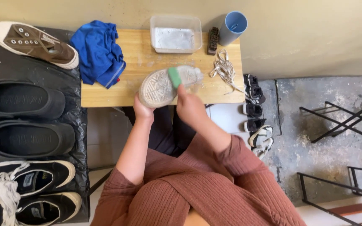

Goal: The person scrubs the sole and sides of a brown canvas sneaker using a green brush and soapy water. They repeatedly dip the brush into a container of soapy water and continue scrubbing different areas of the shoe.

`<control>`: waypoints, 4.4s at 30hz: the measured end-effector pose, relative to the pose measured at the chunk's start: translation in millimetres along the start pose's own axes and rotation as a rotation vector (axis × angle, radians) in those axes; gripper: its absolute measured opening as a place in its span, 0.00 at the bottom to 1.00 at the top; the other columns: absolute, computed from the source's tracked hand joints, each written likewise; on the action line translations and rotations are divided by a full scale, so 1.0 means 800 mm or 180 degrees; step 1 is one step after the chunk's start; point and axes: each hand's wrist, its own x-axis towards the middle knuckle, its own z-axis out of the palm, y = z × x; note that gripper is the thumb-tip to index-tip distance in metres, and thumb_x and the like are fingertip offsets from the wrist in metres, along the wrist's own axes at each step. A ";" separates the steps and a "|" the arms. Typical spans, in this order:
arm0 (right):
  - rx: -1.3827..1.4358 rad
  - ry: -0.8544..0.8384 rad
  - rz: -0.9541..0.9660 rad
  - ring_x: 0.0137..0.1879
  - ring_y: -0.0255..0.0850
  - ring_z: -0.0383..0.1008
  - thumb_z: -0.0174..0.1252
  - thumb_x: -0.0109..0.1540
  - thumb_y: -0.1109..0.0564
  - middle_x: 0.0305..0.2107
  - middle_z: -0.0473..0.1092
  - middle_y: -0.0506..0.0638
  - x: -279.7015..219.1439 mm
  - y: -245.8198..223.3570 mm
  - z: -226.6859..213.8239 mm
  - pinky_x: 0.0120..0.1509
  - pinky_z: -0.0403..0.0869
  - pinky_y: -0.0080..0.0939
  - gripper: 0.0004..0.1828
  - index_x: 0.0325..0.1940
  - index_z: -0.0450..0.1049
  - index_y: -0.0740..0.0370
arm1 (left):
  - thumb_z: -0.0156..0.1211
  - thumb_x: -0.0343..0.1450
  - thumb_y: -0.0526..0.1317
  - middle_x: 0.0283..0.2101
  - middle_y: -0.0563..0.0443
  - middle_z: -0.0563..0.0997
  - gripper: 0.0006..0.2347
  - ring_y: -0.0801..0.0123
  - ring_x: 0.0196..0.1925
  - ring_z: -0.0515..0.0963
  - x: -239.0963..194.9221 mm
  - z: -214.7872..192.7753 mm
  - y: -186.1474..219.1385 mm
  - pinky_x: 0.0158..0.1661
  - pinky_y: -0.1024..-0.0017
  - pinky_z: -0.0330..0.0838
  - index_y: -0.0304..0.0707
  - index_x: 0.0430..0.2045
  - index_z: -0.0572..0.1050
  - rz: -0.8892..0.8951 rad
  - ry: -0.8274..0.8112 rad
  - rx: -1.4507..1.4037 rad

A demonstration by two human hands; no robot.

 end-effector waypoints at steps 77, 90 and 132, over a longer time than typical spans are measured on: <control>0.0007 0.0257 -0.0209 0.41 0.72 0.77 0.40 0.67 0.54 0.27 0.73 0.71 0.058 0.084 0.044 0.46 0.74 0.70 0.15 0.57 0.62 0.58 | 0.48 0.76 0.55 0.54 0.47 0.77 0.19 0.62 0.61 0.75 0.003 -0.011 0.002 0.62 0.51 0.70 0.47 0.54 0.72 0.0149 0.0013 -0.0210; -0.0202 -0.0042 0.0539 0.49 0.70 0.77 0.38 0.68 0.49 0.34 0.75 0.71 0.121 0.144 0.047 0.54 0.74 0.68 0.12 0.50 0.63 0.54 | 0.47 0.77 0.55 0.54 0.49 0.76 0.18 0.64 0.62 0.73 0.002 -0.011 -0.003 0.64 0.53 0.67 0.48 0.55 0.72 0.0156 -0.0028 -0.0356; 0.0242 0.0517 0.0663 0.47 0.69 0.76 0.41 0.67 0.50 0.31 0.74 0.70 0.064 0.206 0.116 0.55 0.74 0.66 0.21 0.64 0.64 0.50 | 0.48 0.76 0.54 0.55 0.48 0.76 0.17 0.63 0.62 0.74 0.013 -0.003 -0.039 0.61 0.54 0.71 0.47 0.51 0.73 0.0079 -0.0124 0.0104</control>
